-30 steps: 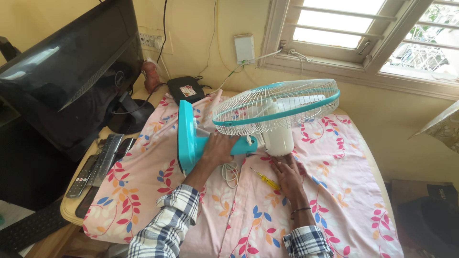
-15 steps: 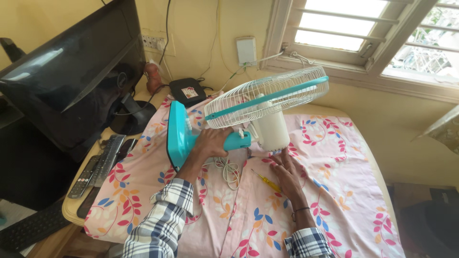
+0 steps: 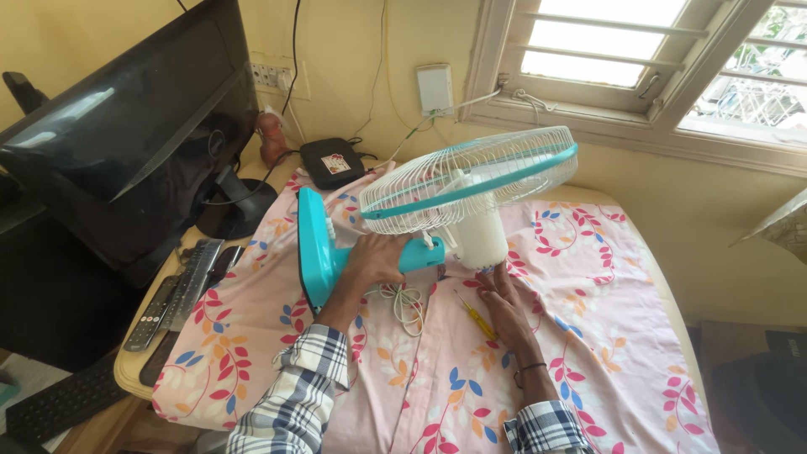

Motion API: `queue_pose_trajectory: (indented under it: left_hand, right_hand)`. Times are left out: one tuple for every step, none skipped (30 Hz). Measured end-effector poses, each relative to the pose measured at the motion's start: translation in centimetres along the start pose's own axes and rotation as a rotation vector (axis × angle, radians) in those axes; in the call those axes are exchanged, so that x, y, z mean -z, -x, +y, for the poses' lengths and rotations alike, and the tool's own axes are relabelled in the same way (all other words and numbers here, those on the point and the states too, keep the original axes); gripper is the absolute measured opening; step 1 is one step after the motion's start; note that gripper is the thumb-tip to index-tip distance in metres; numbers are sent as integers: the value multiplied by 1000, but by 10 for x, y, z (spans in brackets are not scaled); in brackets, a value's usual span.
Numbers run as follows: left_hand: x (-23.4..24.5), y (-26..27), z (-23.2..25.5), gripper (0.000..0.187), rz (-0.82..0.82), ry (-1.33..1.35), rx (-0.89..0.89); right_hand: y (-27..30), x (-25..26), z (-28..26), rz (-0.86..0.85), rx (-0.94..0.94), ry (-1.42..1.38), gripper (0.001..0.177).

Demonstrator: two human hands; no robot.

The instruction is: The person uses a screwdriver to loosen screws on the front grill of a teal LG table fan, then removes the grill and sets it aside. The fan remains on a floral-patterned cloth on a desk.

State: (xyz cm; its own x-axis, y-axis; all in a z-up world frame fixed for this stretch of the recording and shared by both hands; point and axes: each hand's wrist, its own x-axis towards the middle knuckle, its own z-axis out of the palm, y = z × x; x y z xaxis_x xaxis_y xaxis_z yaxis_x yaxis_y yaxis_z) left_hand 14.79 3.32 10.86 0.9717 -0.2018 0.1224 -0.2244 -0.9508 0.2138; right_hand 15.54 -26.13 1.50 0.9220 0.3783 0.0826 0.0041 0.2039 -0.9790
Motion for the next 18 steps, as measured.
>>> queue_pose_trajectory:
  left_hand:
    - [-1,0,0,89,-14,-9,10]
    - [-2,1,1,86,-28,-17,20]
    - [-4,1,1,83,-43,-25,29]
    - [-7,2,2,83,-23,-25,19]
    - [-9,2,3,82,-1,-25,9]
    - [-11,1,3,82,21,-25,-1]
    - [-14,2,3,80,43,-29,-6]
    - [-17,3,2,79,65,-33,-11]
    - [-20,4,2,77,84,-38,-16]
    - [-23,3,2,77,70,-59,-8]
    - [-26,3,2,78,54,-79,1]
    - [-29,3,3,78,38,-100,10]
    - [-32,3,4,76,14,-128,26]
    - [-34,3,5,73,-10,-155,41]
    - [-35,3,6,71,-31,-181,57]
    - [-36,4,6,72,-20,-166,56]
    - [-36,5,6,72,-11,-151,55]
    - [-35,5,6,74,-2,-135,54]
  right_hand:
    - [-1,2,1,-13,5,-8,90]
    - [-1,4,1,-26,9,-16,90]
    - [-2,5,3,-31,10,-18,90]
    - [-3,6,4,-35,11,-20,90]
    - [-4,7,6,-41,14,-20,91]
    - [-6,8,8,-25,10,-15,89]
    - [-6,9,10,-10,3,-8,88]
    - [-7,10,13,4,-4,-2,86]
    - [-7,10,17,40,25,45,84]
    - [-8,12,21,76,53,93,82]
    - [-8,12,27,111,80,139,80]
    - [-8,14,31,142,81,182,74]
    - [-7,17,36,175,82,225,69]
    - [-7,20,40,209,83,267,64]
    - [-7,22,44,232,62,304,53]
    - [-8,25,48,255,40,341,44]
    - [-7,27,51,279,18,378,36]
    - [-6,28,54,272,22,393,34]
